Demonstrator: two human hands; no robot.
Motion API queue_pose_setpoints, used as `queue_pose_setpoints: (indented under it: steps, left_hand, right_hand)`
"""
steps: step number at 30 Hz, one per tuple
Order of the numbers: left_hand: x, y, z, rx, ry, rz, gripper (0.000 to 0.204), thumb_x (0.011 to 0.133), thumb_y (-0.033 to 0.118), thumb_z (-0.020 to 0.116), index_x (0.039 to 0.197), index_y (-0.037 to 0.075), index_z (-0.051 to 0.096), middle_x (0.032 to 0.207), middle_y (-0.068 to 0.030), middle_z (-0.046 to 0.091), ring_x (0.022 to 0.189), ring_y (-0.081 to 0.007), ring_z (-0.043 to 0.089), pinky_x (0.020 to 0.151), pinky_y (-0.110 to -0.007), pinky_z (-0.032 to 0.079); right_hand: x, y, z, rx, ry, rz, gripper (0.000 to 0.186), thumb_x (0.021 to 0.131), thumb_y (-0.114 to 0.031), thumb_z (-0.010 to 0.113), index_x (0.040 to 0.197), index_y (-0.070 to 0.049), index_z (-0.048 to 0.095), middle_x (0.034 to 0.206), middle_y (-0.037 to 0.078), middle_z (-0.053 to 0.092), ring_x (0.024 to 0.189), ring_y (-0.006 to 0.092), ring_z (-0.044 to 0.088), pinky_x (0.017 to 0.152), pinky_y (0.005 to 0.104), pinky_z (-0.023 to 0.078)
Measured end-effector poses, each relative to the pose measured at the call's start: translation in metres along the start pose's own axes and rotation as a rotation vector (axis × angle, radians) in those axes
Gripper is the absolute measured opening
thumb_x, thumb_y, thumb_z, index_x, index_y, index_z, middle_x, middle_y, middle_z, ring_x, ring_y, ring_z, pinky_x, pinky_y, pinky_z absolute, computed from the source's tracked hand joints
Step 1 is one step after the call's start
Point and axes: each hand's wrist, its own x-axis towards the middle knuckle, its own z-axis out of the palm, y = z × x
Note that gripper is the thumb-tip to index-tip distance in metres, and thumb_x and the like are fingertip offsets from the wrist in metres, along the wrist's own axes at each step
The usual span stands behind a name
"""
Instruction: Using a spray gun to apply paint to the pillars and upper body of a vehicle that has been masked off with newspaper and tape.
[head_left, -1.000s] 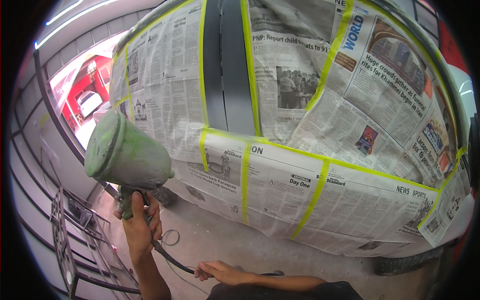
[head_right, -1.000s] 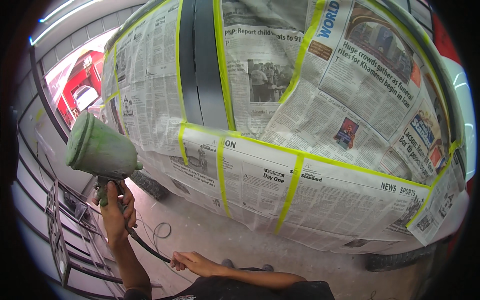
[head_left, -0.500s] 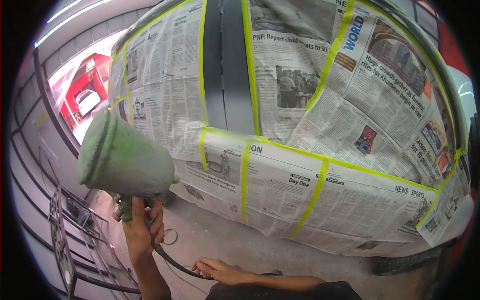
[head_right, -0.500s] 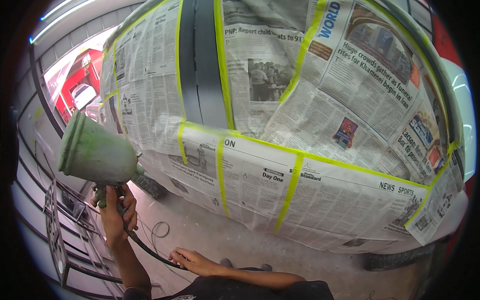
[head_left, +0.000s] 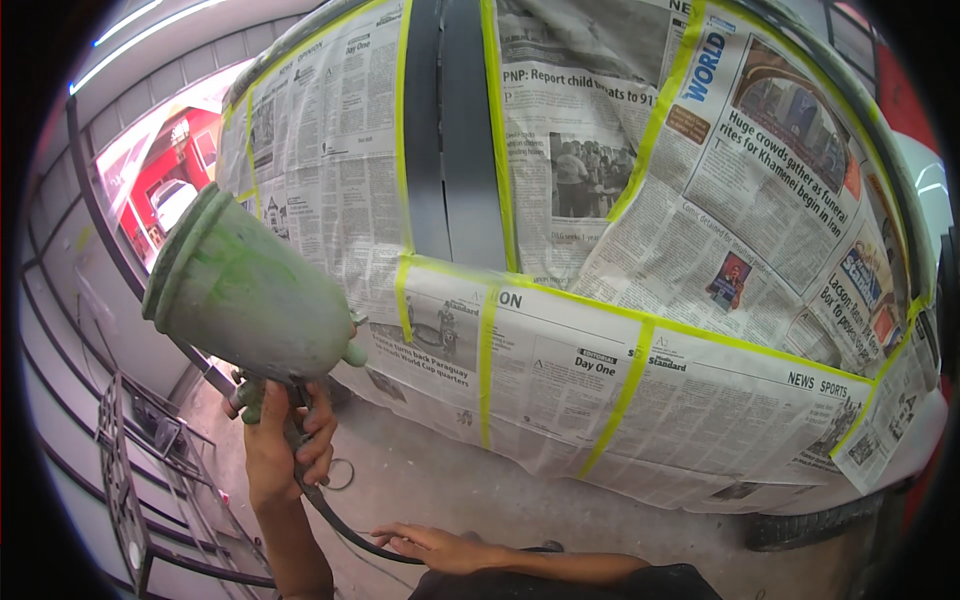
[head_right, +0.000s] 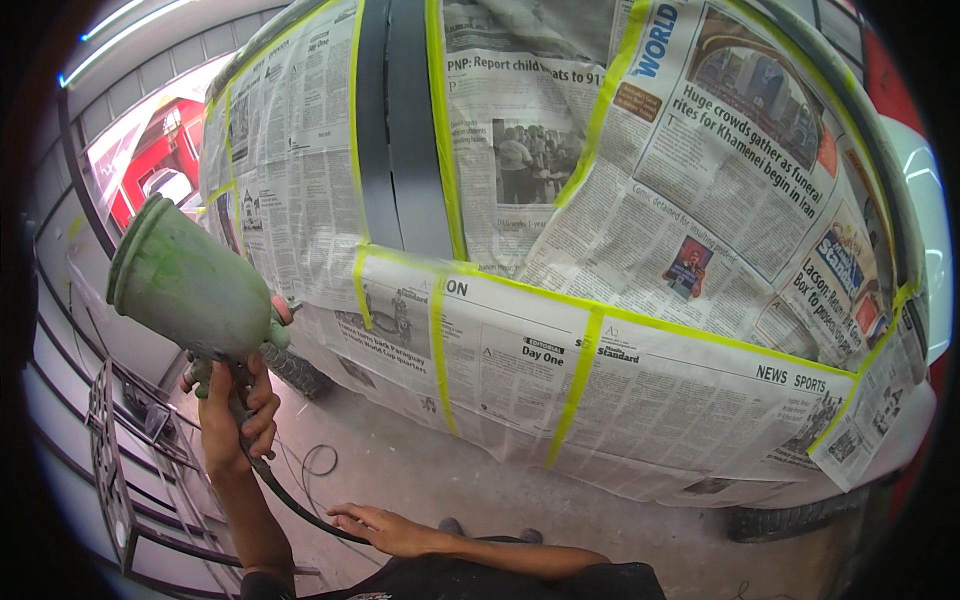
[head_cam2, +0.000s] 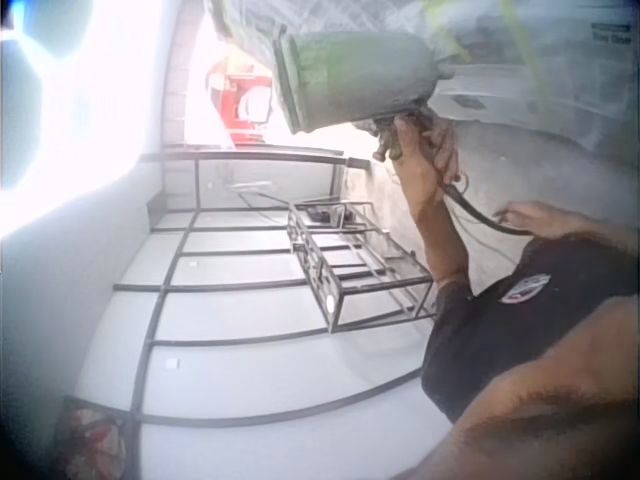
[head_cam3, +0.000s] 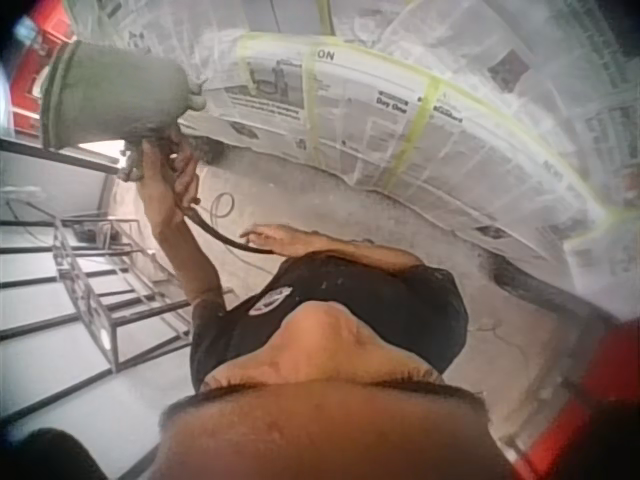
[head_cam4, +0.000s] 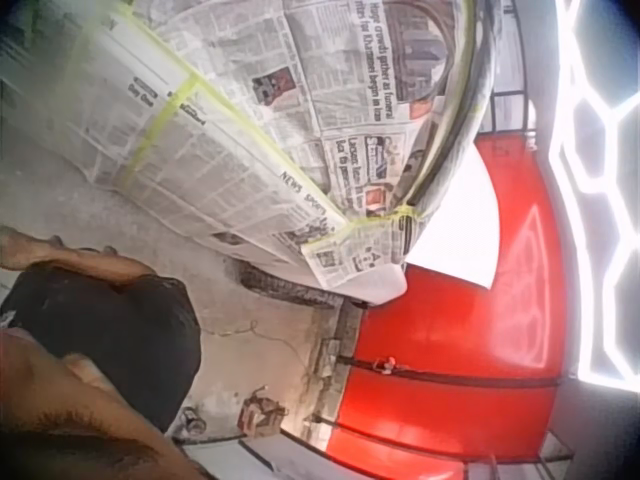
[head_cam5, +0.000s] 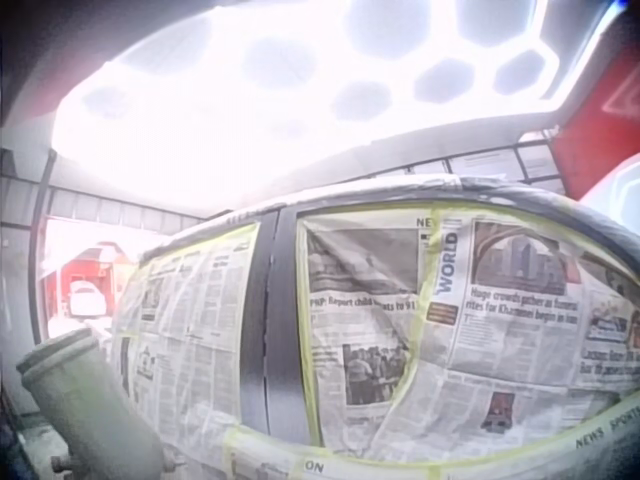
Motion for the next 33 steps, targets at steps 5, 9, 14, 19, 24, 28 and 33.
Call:
queue_pose_setpoints:
  steps: [5,9,14,19,24,28,33]
  left_hand:
    - [0.004,0.006,-0.002,0.13,0.134,0.142,0.042,0.098,0.044,0.044,0.103,0.002,0.049,0.067,-0.0032,0.042,0.04,-0.005,0.034,0.028,-0.02,0.029]
    - [0.001,-0.001,-0.004,0.226,0.186,0.171,0.043,0.098,0.044,0.045,0.103,0.002,0.049,0.066,-0.0029,0.042,0.04,-0.005,0.034,0.028,-0.02,0.029]
    - [-0.011,-0.01,-0.008,0.251,0.132,-0.003,0.043,0.098,0.045,0.042,0.1,0.003,0.048,0.062,-0.0024,0.039,0.037,-0.005,0.031,0.026,-0.02,0.028]
    - [-0.022,-0.008,-0.009,0.081,-0.038,-0.066,0.042,0.097,0.044,0.047,0.095,0.002,0.046,0.064,-0.0042,0.04,0.041,-0.0066,0.035,0.029,-0.022,0.029]
    - [-0.023,-0.009,-0.015,0.121,0.05,-0.03,0.042,0.098,0.044,0.044,0.101,0.002,0.047,0.065,-0.0029,0.038,0.038,-0.0057,0.033,0.026,-0.02,0.028]
    - [-0.019,-0.013,-0.007,0.251,0.233,0.061,0.039,0.099,0.043,0.044,0.102,0.004,0.048,0.065,-0.002,0.039,0.038,-0.0045,0.032,0.026,-0.02,0.029]
    - [-0.027,-0.018,0.0,0.289,0.27,0.097,0.039,0.098,0.044,0.043,0.102,0.006,0.048,0.063,-0.0015,0.039,0.037,-0.0043,0.032,0.027,-0.02,0.029]
  right_hand:
    - [-0.006,-0.003,0.004,-0.074,-0.141,0.009,0.056,0.099,-0.048,0.037,0.136,-0.005,0.04,0.125,0.02,0.053,0.118,0.0308,0.051,0.1,0.0375,0.037]
    - [-0.006,0.005,0.001,-0.13,-0.145,0.066,0.06,0.098,-0.05,0.041,0.137,-0.005,0.037,0.127,0.02,0.052,0.119,0.0325,0.051,0.1,0.0386,0.038]
    - [-0.007,0.001,-0.001,-0.221,-0.255,0.122,0.063,0.096,-0.05,0.045,0.137,-0.003,0.037,0.13,0.021,0.051,0.121,0.0333,0.05,0.101,0.0388,0.039]
    - [-0.01,-0.001,0.001,-0.275,-0.373,0.102,0.058,0.096,-0.04,0.05,0.134,0.002,0.04,0.129,0.021,0.051,0.121,0.029,0.05,0.102,0.036,0.039]
    - [-0.015,0.0,0.0,-0.288,-0.365,0.095,0.059,0.096,-0.04,0.051,0.135,0.002,0.039,0.129,0.021,0.051,0.12,0.0294,0.05,0.101,0.0359,0.039]
    - [-0.018,0.007,0.001,-0.286,-0.303,0.109,0.061,0.095,-0.04,0.052,0.136,0.002,0.039,0.129,0.022,0.051,0.119,0.0303,0.051,0.101,0.0352,0.039]
    - [-0.031,0.015,0.008,-0.261,-0.255,0.096,0.062,0.094,-0.047,0.051,0.134,0.0,0.042,0.129,0.022,0.051,0.119,0.0323,0.052,0.1,0.0377,0.04]
